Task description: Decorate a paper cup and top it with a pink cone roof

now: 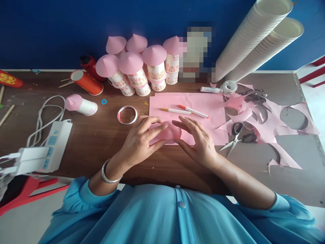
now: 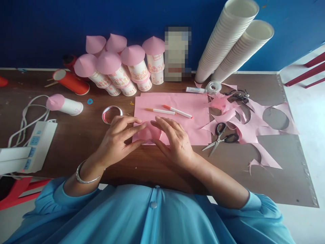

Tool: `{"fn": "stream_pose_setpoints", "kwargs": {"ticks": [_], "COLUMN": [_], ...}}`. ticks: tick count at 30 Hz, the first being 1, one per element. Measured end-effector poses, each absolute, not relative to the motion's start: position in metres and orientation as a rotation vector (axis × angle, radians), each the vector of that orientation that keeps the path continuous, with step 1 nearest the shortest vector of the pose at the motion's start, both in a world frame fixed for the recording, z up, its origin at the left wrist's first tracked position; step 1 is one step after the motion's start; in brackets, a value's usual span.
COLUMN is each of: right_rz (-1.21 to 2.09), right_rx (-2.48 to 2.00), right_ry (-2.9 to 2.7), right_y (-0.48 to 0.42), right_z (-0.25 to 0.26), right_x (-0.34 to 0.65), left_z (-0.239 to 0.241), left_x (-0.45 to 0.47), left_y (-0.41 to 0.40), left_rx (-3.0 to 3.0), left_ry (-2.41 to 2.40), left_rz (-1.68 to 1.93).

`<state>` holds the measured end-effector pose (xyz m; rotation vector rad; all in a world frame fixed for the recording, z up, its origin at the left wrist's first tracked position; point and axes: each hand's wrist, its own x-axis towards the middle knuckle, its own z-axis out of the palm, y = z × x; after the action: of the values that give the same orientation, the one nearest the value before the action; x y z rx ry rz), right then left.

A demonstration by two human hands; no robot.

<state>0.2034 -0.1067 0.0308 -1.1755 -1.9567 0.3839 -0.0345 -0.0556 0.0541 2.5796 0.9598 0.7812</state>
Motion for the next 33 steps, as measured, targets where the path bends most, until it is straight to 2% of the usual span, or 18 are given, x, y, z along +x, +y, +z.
{"fn": "stream_pose_setpoints", "kwargs": {"ticks": [9,33], "right_rz": [0.231,0.173], "right_rx": [-1.14,-1.138], "right_ry": [-2.033,-2.031], "right_y": [-0.112,-0.111], "right_z": [0.025,0.028], "right_x": [0.207,0.208], "left_z": [0.052,0.056], "left_x": [-0.033,-0.032], "left_y": [-0.063,-0.05], "left_rx": [2.718,2.665], "left_ry": [0.991,0.967], "left_rz": [0.718,0.702]}}
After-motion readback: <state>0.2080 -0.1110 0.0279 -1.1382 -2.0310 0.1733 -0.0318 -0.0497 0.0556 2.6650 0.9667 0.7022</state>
